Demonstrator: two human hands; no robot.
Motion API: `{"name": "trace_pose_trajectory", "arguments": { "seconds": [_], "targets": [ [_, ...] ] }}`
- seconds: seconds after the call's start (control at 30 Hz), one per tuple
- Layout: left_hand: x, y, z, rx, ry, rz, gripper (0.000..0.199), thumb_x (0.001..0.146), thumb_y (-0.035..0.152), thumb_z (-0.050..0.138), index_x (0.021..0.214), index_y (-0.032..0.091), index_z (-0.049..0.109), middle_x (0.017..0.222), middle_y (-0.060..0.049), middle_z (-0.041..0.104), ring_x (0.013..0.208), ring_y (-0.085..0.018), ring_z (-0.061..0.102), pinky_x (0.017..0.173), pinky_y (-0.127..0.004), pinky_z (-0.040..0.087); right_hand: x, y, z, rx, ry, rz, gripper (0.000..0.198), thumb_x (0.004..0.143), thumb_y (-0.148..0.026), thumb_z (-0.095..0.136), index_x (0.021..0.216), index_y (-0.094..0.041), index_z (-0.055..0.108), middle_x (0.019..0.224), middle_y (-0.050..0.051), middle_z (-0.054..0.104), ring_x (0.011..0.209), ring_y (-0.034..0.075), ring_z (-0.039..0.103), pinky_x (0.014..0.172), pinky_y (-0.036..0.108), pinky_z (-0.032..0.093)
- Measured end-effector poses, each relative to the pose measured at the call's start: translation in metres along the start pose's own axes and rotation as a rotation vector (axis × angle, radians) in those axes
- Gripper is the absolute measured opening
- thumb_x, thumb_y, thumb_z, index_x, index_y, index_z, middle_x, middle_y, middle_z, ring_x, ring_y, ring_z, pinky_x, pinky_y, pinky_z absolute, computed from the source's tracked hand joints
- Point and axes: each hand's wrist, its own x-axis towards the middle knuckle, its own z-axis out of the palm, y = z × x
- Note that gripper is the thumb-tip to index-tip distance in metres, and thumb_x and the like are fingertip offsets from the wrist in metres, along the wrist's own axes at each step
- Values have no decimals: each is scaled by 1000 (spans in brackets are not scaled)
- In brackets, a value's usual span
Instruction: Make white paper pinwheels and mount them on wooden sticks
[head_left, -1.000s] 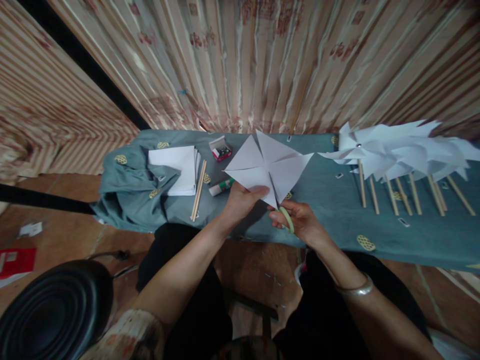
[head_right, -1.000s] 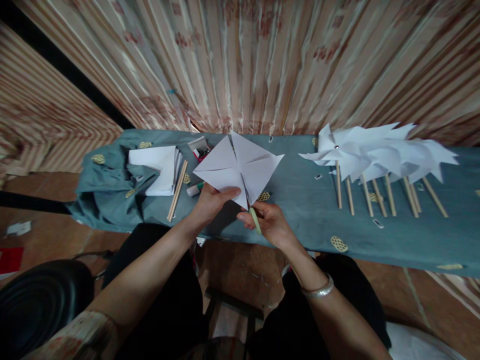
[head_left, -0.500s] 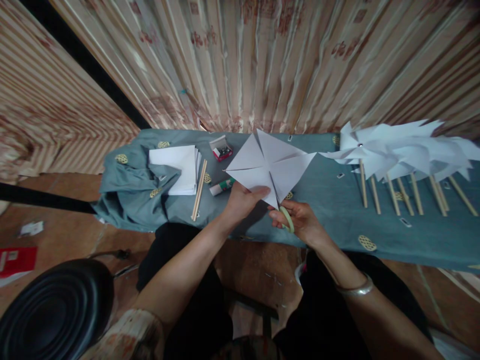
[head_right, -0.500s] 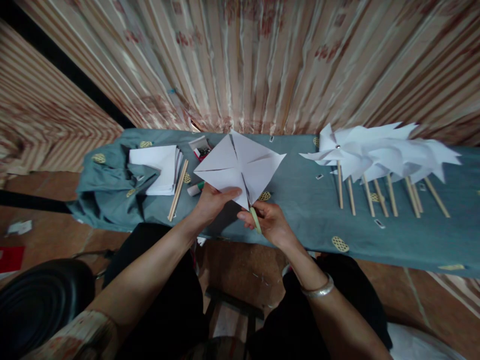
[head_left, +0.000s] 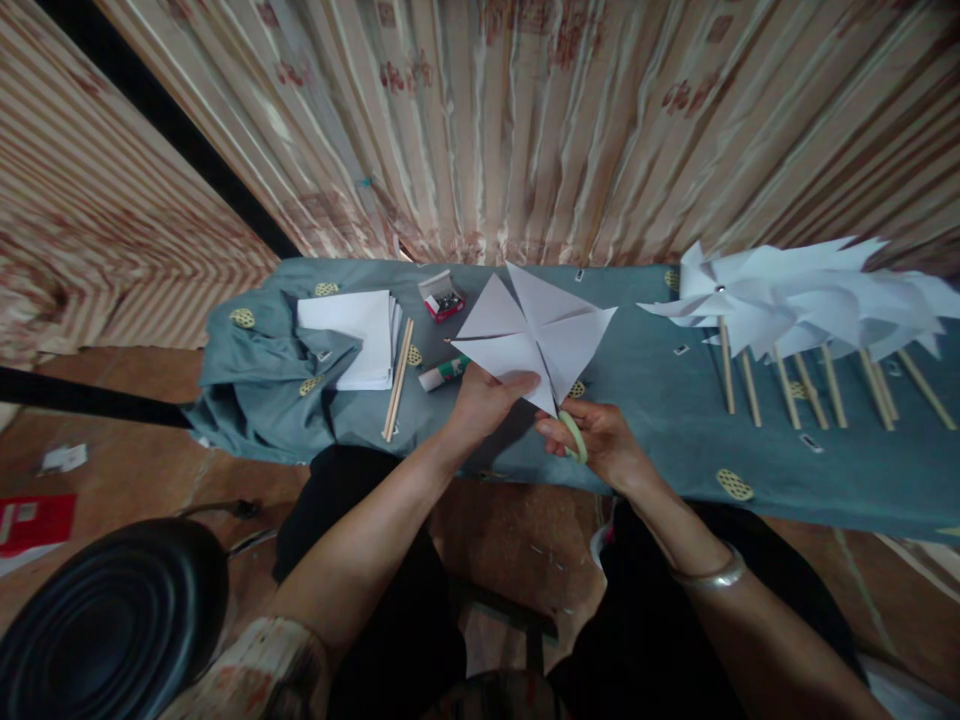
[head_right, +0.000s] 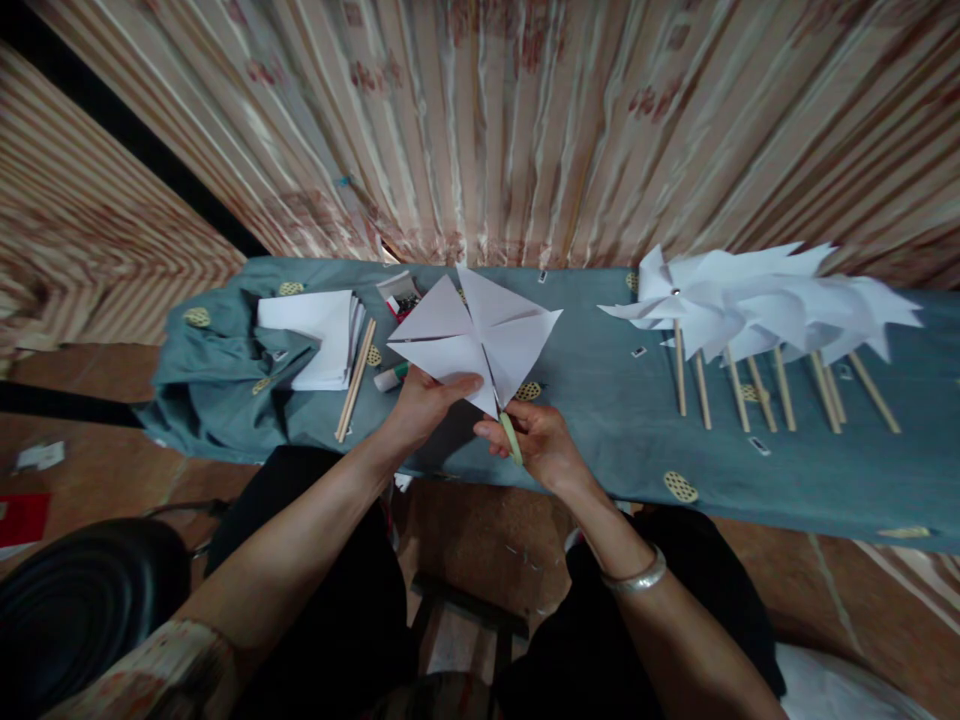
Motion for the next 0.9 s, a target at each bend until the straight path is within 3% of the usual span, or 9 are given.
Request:
{"name": "trace_pose_trajectory", "arguments": {
  "seconds": [0.3, 0.43, 0.5, 0.63, 0.77, 0.9],
  "targets": [
    [5, -1, -2, -73, 11, 11, 28, 60, 22, 75, 86, 18, 66, 84, -5, 72, 80, -20, 65, 82, -35, 54, -13, 14, -14, -149, -79, 85, 54, 53, -51, 86, 90, -18, 66, 59, -2, 63, 54, 12, 57, 54, 26, 47],
    [6, 1, -6, -130, 32, 3, 29, 59, 23, 76, 84, 16, 65, 79, -3, 70, 78, -18, 66, 80, -33, 54, -27, 17, -42, -601, -75, -37, 45, 65, -53, 77, 92, -18, 68, 57, -3, 60, 50, 12, 52, 46, 23, 35],
    [5, 1, -7, -144, 38, -22, 27, 58, 23, 78, 81, 17, 65, 78, -3, 71, 75, -18, 66, 77, -32, 54, -33, 14, -61, -832, 29, -100, 43, 71, -53, 71, 96, -19, 69, 57, -3, 61, 49, 13, 53, 46, 24, 33],
    [1, -1, -4, -121, -3, -62, 27, 58, 24, 78, 82, 16, 67, 83, -5, 74, 76, -19, 67, 77, -32, 55, -40, 7, -97, -1146, 277, -133, 44, 78, -51, 62, 107, -18, 66, 59, 0, 65, 53, 19, 60, 51, 28, 38],
    [-7, -10, 6, -120, -79, -130, 32, 56, 20, 78, 85, 15, 68, 87, -5, 75, 80, -20, 68, 83, -33, 54, -40, 4, -120, -1451, 525, -27, 49, 81, -46, 63, 116, -12, 62, 79, 13, 73, 74, 30, 71, 62, 34, 46],
    [-15, -22, 16, -55, -125, -211, 25, 57, 17, 80, 79, 13, 68, 81, -4, 74, 78, -20, 68, 79, -33, 55, -38, 0, -128, -1592, 576, 66, 50, 86, -45, 59, 121, -9, 59, 89, 19, 74, 90, 37, 71, 72, 39, 49]
  ]
}}
